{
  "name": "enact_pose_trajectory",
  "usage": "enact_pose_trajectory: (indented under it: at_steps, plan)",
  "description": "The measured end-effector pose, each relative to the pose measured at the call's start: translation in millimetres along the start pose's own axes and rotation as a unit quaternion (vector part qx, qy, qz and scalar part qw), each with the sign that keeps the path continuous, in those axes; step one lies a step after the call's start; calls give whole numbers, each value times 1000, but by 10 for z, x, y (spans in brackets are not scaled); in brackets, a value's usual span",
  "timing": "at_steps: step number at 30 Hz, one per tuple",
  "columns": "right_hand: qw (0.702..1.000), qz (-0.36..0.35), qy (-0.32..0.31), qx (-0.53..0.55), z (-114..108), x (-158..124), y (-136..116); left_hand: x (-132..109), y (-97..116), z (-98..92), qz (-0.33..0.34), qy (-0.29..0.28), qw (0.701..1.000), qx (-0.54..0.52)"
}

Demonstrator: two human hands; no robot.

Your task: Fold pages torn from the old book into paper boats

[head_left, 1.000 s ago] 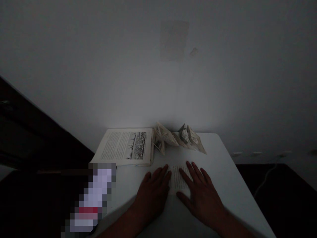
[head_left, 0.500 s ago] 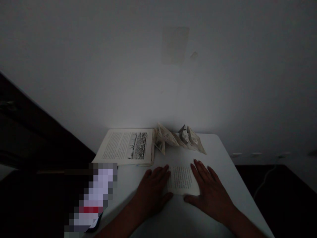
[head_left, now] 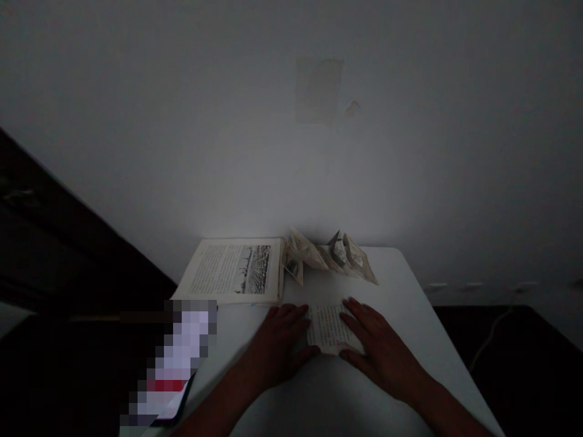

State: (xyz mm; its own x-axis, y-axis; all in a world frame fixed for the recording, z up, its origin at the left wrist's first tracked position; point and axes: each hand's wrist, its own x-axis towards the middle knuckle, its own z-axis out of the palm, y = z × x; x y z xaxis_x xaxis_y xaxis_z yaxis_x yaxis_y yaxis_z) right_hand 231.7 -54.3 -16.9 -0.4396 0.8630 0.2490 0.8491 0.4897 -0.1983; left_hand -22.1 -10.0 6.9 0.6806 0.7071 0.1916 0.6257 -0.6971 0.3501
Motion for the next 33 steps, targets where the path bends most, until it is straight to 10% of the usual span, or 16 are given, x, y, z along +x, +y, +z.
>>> enact_pose_trajectory:
  at_steps: [11, 33]
  plan:
    - [990, -118, 76, 28, -23, 35, 2, 32, 8, 33, -5, 41, 999, -17]
    - [958, -32, 125, 257, -38, 147, -44, 88, -17, 165, 49, 88, 994, -47]
